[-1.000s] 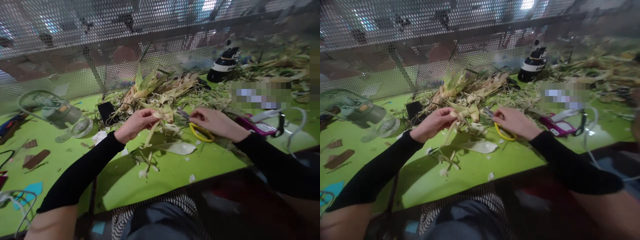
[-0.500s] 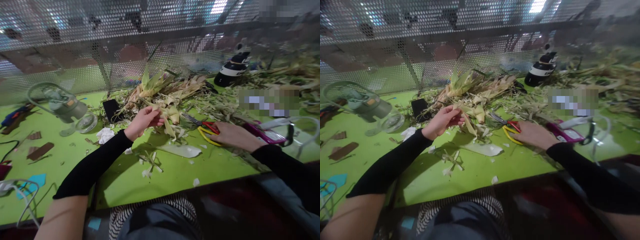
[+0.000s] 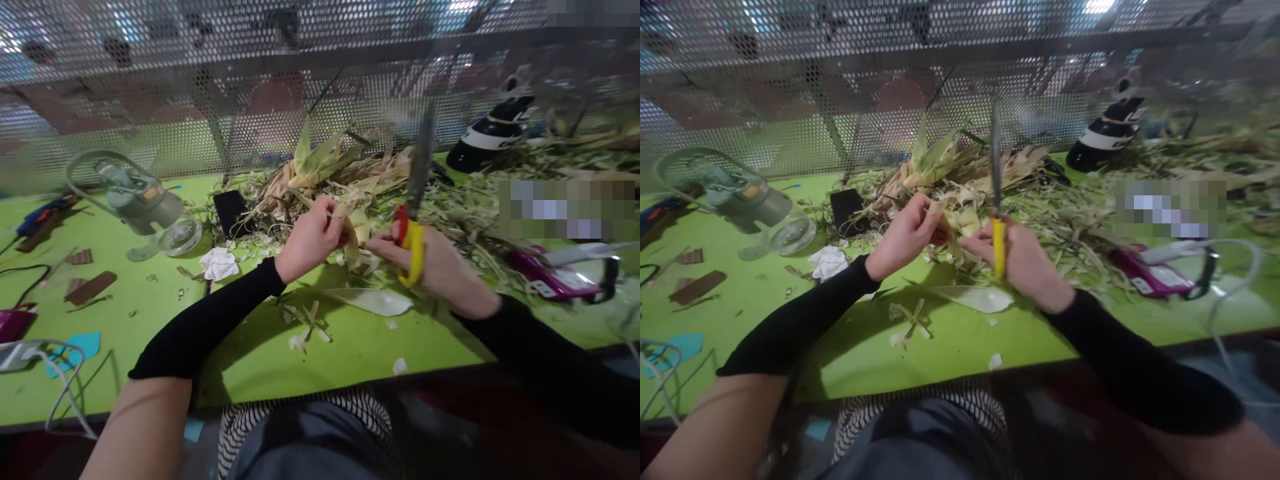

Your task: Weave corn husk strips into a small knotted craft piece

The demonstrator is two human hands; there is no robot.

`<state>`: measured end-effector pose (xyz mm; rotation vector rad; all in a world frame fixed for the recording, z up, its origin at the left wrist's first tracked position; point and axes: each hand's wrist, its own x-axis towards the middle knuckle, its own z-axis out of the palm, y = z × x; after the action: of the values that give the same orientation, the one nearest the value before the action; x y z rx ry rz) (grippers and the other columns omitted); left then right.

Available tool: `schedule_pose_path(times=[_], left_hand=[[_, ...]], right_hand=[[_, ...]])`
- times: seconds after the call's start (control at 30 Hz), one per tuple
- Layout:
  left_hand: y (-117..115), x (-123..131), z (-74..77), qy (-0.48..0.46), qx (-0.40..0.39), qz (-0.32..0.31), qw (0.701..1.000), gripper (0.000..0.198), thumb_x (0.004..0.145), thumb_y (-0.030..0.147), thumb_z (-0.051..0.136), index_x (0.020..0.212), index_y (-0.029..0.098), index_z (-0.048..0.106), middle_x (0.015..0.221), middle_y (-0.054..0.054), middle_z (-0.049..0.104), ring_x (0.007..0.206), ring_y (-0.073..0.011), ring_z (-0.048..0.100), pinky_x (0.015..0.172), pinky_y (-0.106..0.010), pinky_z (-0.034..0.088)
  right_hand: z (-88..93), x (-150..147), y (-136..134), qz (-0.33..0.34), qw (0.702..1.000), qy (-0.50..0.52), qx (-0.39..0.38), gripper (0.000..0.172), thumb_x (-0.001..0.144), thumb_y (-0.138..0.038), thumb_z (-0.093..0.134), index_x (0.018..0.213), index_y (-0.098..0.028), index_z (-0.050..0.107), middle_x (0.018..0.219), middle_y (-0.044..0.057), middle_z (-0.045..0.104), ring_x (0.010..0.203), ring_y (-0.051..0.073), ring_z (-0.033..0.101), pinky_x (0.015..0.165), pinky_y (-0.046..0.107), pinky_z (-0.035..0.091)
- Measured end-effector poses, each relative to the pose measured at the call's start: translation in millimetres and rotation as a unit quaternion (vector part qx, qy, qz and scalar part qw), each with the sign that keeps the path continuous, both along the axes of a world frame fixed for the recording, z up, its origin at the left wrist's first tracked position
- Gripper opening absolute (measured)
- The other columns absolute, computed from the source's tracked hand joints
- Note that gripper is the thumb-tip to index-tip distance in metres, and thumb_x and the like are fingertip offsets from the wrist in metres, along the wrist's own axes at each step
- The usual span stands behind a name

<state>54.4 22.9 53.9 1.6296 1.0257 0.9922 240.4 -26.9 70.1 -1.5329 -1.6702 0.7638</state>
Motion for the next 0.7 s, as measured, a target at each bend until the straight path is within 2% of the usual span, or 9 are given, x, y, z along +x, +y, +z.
schedule_pose_path(times=[0.03, 0.1, 0.17, 0.27, 0.33, 0.4, 0.53, 0.7], left_hand=[[-2, 0, 1.5, 0.027, 0.022, 0.014, 0.999, 0.012, 0.099, 0.024, 0.054, 0.09, 0.021, 0.046, 0.068, 0.003, 0.063, 0.067, -0.0106, 0.064, 0.071, -0.021, 0.05], [-2, -3, 5.2, 0.047, 0.041, 0.032, 0.998, 0.013, 0.096, 0.02, 0.056, 0.086, 0.02, 0.048, 0.066, 0.004, 0.06, 0.066, -0.0104, 0.061, 0.07, -0.021, 0.048], [3, -8, 9.9, 0.007, -0.012, 0.018, 1.0, 0.013, 0.097, 0.017, 0.053, 0.086, 0.02, 0.048, 0.065, 0.004, 0.059, 0.062, -0.0098, 0.061, 0.067, -0.021, 0.048], [15, -18, 16.3, -0.076, -0.13, -0.017, 0.988, 0.017, 0.099, 0.017, 0.05, 0.082, 0.018, 0.048, 0.063, 0.005, 0.059, 0.055, -0.0077, 0.06, 0.063, -0.021, 0.048], [23, -24, 18.2, -0.097, -0.161, -0.015, 0.982, 0.021, 0.099, 0.017, 0.053, 0.078, 0.016, 0.05, 0.062, 0.005, 0.058, 0.052, -0.0056, 0.056, 0.061, -0.019, 0.046], [29, -27, 17.4, -0.099, -0.155, -0.006, 0.983, 0.023, 0.099, 0.019, 0.054, 0.077, 0.014, 0.055, 0.062, 0.004, 0.058, 0.049, -0.0043, 0.05, 0.057, -0.019, 0.041], [30, -29, 13.9, -0.053, -0.088, -0.008, 0.995, 0.029, 0.102, 0.027, 0.049, 0.08, 0.013, 0.064, 0.057, 0.005, 0.053, 0.048, -0.0057, 0.039, 0.053, -0.022, 0.029], [24, -27, 16.5, 0.041, -0.051, -0.05, 0.997, 0.029, 0.1, 0.018, 0.045, 0.075, 0.015, 0.059, 0.065, 0.003, 0.054, 0.061, -0.0091, 0.046, 0.065, -0.024, 0.035]], right_hand=[[-1.7, -12, 5, 0.012, 1.0, -0.02, 0.007, 0.068, 0.061, -0.087, 0.072, 0.067, -0.024, 0.045, 0.057, -0.003, 0.05, 0.052, 0.013, 0.043, 0.054, 0.032, 0.036], [-3.3, -27, 14, 0.0, 0.998, -0.042, 0.037, 0.071, 0.059, -0.09, 0.068, 0.071, -0.024, 0.045, 0.063, -0.001, 0.051, 0.058, 0.015, 0.046, 0.057, 0.033, 0.038], [-3.4, -29, 18, -0.022, 0.997, -0.058, 0.048, 0.073, 0.06, -0.092, 0.064, 0.077, -0.024, 0.045, 0.07, 0.0, 0.052, 0.062, 0.017, 0.048, 0.059, 0.034, 0.038], [-5.0, -17, 12, -0.016, 0.992, -0.124, 0.006, 0.072, 0.066, -0.092, 0.057, 0.087, -0.024, 0.049, 0.071, -0.001, 0.049, 0.059, 0.016, 0.044, 0.056, 0.032, 0.035], [-9.1, -4, 6, -0.014, 0.982, -0.189, -0.012, 0.074, 0.063, -0.093, 0.056, 0.088, -0.024, 0.05, 0.071, 0.0, 0.051, 0.059, 0.018, 0.046, 0.057, 0.033, 0.035], [-15.3, 6, 0, -0.013, 0.97, -0.242, -0.03, 0.074, 0.062, -0.094, 0.054, 0.087, -0.024, 0.05, 0.071, 0.002, 0.053, 0.06, 0.02, 0.048, 0.057, 0.033, 0.036], [-26.3, 17, -7, -0.03, 0.948, -0.312, -0.053, 0.072, 0.064, -0.093, 0.05, 0.086, -0.025, 0.051, 0.071, 0.005, 0.056, 0.059, 0.023, 0.051, 0.057, 0.034, 0.035], [-26.0, 19, -6, -0.051, 0.943, -0.323, -0.06, 0.075, 0.067, -0.098, 0.036, 0.084, -0.025, 0.046, 0.069, 0.005, 0.056, 0.057, 0.022, 0.05, 0.056, 0.034, 0.035]])
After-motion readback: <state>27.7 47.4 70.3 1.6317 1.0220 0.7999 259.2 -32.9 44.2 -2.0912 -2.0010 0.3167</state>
